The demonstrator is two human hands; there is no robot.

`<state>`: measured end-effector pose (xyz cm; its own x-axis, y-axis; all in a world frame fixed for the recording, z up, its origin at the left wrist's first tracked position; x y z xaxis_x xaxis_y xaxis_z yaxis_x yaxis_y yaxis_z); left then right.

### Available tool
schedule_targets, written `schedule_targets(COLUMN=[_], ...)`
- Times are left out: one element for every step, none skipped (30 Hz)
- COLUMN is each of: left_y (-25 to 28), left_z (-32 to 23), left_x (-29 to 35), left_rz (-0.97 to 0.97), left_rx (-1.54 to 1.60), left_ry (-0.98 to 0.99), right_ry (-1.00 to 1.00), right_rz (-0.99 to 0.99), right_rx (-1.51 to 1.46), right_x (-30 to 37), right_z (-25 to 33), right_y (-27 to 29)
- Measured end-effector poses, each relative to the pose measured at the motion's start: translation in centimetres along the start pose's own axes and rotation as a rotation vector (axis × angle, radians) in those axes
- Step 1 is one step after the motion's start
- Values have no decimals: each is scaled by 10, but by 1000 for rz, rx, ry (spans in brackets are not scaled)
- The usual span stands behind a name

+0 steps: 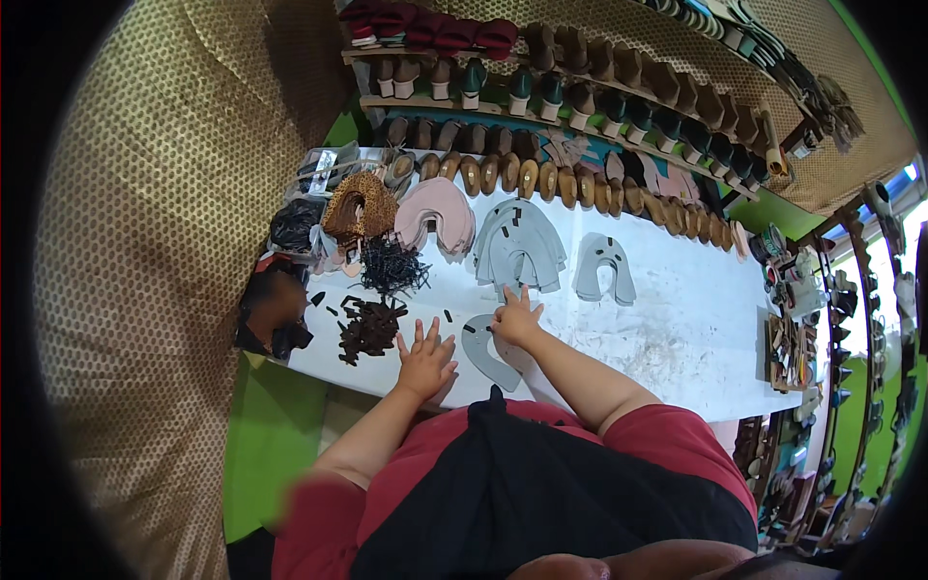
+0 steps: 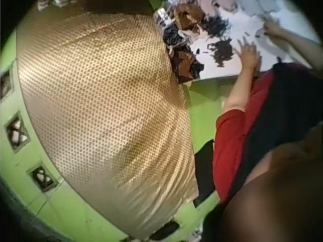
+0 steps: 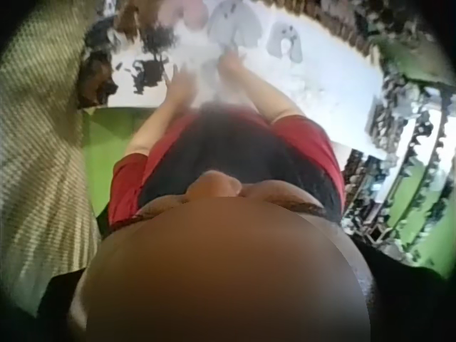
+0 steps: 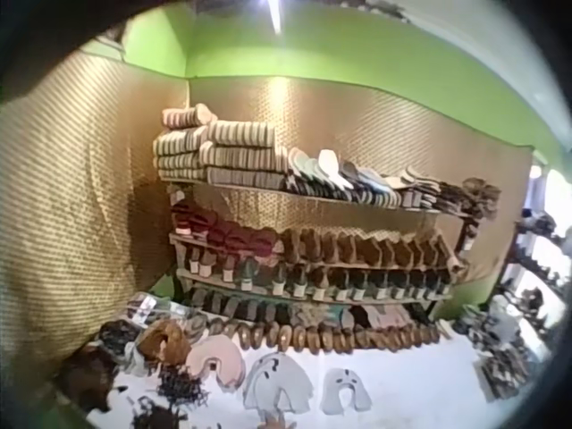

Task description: Organizing and preparing shoe upper components and laces on a workbench in a factory setting.

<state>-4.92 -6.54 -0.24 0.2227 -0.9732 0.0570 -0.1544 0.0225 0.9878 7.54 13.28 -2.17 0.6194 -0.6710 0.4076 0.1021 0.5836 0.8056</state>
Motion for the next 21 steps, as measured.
schedule_targets(left_y=[0, -1, -2, -2, -3, -4, -3, -1, 1, 1, 0, -1, -3, -4, -6, -6, -5, -5, -5, -5, -5], left_z=[-3, -7, -11, -13, -15, -17, -19, -21, -22, -22, -21, -20, -20, -19, -18, -18, -18, -18, -16, -16, -15], left_x=[-3, -5, -8, -10, -12, -13, -16, -18, -20, -22, -24, -25, -26, -26, -26, -27, -28, -29, -29, -29, -29], left_rz=[2, 27, 52, 54, 70, 87, 88, 85, 81, 83, 93, 103, 105, 109, 113, 115, 103, 92, 93, 92, 90], left_rx=[0, -6, -12, -11, -14, -17, -18, -33, -50, -51, -50, -50, -51, -57, -62, -65, -56, -46, -48, -40, -32], left_ry=[0, -23, -47, -45, -40, -35, -38, -21, -5, -4, 5, 14, 15, 23, 31, 28, 26, 23, 28, 36, 44], right_ry=[-1, 15, 30, 31, 42, 52, 50, 90, 130, 131, 205, 279, 280, 324, 369, 367, 405, 443, 447, 524, 600], right_rz=[2, -24, -50, -48, -73, -98, -98, -157, -215, -214, -281, -348, -347, -401, -456, -456, -486, -516, -512, -417, -320], right_rx=[-1, 20, 41, 40, 37, 34, 31, 37, 44, 41, 63, 85, 83, 58, 34, 31, -16, -62, -65, -33, 0], right_x=[1, 2, 3, 4, 5, 7, 7, 8, 10, 12, 16, 20, 22, 25, 28, 26, 25, 26, 27, 31, 36], right_z=[0, 0, 1, 2, 4, 7, 5, 5, 5, 3, 5, 7, 5, 6, 5, 0, -7, -15, -20, -23, -24], right_y=[-2, -2, -3, -4, -3, -2, -6, -9, -10, -14, -15, -15, -16, -14, -12, -11, -8, -3, 2, 6, 8])
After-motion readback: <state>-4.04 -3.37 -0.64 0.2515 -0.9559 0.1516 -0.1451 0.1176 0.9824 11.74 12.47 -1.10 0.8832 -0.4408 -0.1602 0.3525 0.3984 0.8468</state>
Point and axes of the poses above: each hand's wrist, its own x-axis away from the middle knuckle, its own y-axis out of the back of the hand, z = x × y, the point moved 5 cm from there along -x, towards the middle knuckle, and after that the axes turned 7 degrees about -x, right-handed, at the moved point
